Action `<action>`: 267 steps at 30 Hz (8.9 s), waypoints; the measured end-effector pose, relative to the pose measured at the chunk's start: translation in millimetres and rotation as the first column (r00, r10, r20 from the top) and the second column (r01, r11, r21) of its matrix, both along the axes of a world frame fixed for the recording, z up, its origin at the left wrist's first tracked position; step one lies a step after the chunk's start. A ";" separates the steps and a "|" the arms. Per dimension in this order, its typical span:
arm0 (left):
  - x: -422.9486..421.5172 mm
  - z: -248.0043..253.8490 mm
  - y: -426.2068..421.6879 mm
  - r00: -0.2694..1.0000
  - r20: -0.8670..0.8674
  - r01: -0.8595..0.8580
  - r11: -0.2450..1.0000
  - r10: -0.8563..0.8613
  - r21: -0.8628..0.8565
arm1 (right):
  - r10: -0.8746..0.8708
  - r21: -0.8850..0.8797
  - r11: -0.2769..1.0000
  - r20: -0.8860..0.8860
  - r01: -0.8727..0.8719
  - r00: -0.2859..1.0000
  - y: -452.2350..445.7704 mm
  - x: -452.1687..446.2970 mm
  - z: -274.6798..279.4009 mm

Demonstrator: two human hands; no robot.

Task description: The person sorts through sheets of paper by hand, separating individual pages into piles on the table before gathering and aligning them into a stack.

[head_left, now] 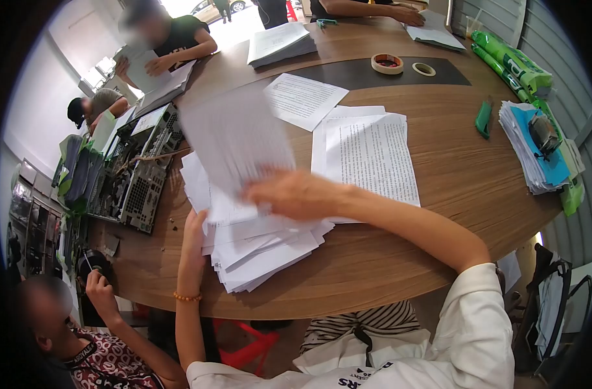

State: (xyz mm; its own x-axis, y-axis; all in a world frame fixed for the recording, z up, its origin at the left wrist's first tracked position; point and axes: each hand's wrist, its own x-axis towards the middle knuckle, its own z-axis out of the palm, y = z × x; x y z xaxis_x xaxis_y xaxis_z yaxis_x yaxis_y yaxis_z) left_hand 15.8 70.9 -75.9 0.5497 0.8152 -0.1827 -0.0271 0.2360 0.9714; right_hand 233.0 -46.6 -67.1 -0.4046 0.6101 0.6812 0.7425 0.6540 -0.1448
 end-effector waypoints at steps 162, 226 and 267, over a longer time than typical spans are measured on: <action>1.0 5.3 -6.9 0.995 -0.060 0.094 0.982 -0.085 0.163 | -0.532 0.364 0.820 0.199 0.442 0.823 -20.8 21.6 44.3; 1.5 3.8 -4.1 0.991 -0.079 0.122 0.965 -0.106 0.230 | -0.784 -0.502 0.097 0.493 0.859 0.377 -59.9 183.6 41.3; 1.4 12.4 -13.0 0.995 -0.031 0.096 0.978 -0.092 0.188 | -0.320 0.089 0.926 -0.330 0.367 0.888 -31.1 29.5 68.1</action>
